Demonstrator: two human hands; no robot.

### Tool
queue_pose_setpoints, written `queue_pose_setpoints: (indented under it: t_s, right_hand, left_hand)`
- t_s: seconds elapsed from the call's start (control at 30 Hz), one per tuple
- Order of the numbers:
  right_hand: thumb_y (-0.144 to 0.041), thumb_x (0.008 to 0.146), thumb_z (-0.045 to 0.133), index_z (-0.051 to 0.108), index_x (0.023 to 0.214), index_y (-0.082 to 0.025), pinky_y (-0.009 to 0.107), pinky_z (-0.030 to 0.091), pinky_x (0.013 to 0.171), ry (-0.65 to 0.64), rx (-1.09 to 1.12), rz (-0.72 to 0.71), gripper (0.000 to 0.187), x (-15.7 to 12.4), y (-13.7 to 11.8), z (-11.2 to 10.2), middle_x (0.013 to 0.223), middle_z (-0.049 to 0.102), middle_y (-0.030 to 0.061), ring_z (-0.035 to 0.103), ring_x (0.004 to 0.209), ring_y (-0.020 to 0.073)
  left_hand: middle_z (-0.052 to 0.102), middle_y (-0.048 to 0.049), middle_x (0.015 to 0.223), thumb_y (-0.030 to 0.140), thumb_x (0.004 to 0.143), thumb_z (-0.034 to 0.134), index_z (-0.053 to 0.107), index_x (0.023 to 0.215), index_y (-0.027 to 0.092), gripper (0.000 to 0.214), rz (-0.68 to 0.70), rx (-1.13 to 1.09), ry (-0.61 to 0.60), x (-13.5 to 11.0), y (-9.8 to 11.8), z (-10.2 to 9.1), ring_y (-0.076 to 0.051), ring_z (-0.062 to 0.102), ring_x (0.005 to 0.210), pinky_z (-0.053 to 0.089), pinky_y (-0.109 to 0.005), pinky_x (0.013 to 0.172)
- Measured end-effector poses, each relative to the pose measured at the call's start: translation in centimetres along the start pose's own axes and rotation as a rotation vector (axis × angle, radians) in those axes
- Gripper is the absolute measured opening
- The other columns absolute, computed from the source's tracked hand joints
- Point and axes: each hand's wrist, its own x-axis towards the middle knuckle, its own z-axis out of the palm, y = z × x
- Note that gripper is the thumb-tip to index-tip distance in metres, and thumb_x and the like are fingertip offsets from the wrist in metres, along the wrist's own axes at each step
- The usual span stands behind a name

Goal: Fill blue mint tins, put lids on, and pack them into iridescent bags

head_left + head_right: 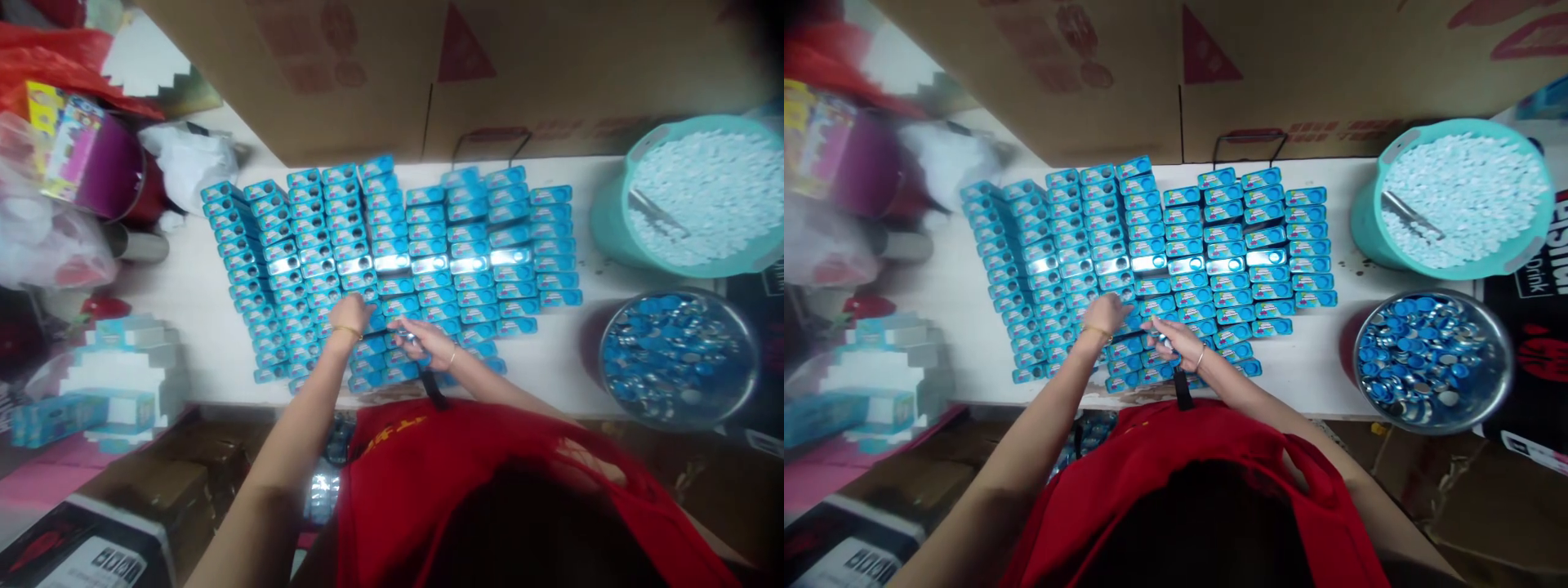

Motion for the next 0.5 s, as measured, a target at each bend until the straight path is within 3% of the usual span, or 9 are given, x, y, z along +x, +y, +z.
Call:
queue_pose_setpoints:
  t_s: [0.13,0.23,0.33,0.43,0.5]
  right_hand:
    - [-0.05,0.083,0.058,0.062,0.101,-0.018,0.019,0.019,0.036,-0.028,-0.032,0.005,0.037,0.0,0.2,0.1,0.073,0.064,-0.0001,0.029,0.037,0.003]
    - [-0.048,0.081,0.062,0.062,0.102,-0.02,0.019,0.019,0.036,-0.032,-0.049,-0.022,0.036,-0.1,0.2,0.4,0.081,0.067,0.0008,0.03,0.036,0.0022]
    - [-0.053,0.079,0.064,0.063,0.091,-0.018,0.019,0.017,0.035,0.073,-0.054,-0.065,0.038,-0.2,0.1,0.6,0.071,0.067,0.0005,0.03,0.033,0.0019]
    - [-0.063,0.077,0.06,0.057,0.067,-0.016,0.019,0.017,0.033,0.162,-0.069,-0.043,0.049,-0.1,0.3,0.8,0.047,0.053,-0.0029,0.029,0.03,0.003]
    - [-0.066,0.076,0.059,0.051,0.058,-0.016,0.019,0.018,0.032,0.178,-0.089,-0.02,0.054,0.3,0.5,1.2,0.04,0.044,-0.0048,0.03,0.029,0.0036]
  left_hand:
    - [0.069,-0.0197,0.096,0.049,0.08,0.058,0.07,0.086,0.016,0.036,-0.017,0.146,-0.054,0.6,0.6,-0.6,-0.035,0.065,0.094,0.047,-0.037,0.074]
    - [0.069,-0.0193,0.092,0.044,0.082,0.058,0.07,0.086,0.015,0.032,0.01,0.137,-0.031,0.2,0.3,-0.6,-0.034,0.065,0.092,0.047,-0.037,0.074]
    - [0.067,-0.0121,0.086,0.04,0.084,0.057,0.066,0.094,0.016,0.028,0.197,-0.139,0.055,-1.8,-0.3,0.0,-0.025,0.064,0.084,0.047,-0.032,0.074]
    - [0.064,-0.0058,0.091,0.039,0.081,0.061,0.06,0.108,0.019,0.034,0.482,-0.57,0.026,-4.5,-0.2,1.1,-0.017,0.06,0.082,0.047,-0.027,0.075]
    - [0.061,-0.0039,0.088,0.033,0.079,0.061,0.063,0.1,0.019,0.025,0.559,-0.661,0.007,-5.9,0.2,1.7,-0.015,0.057,0.081,0.046,-0.026,0.076]
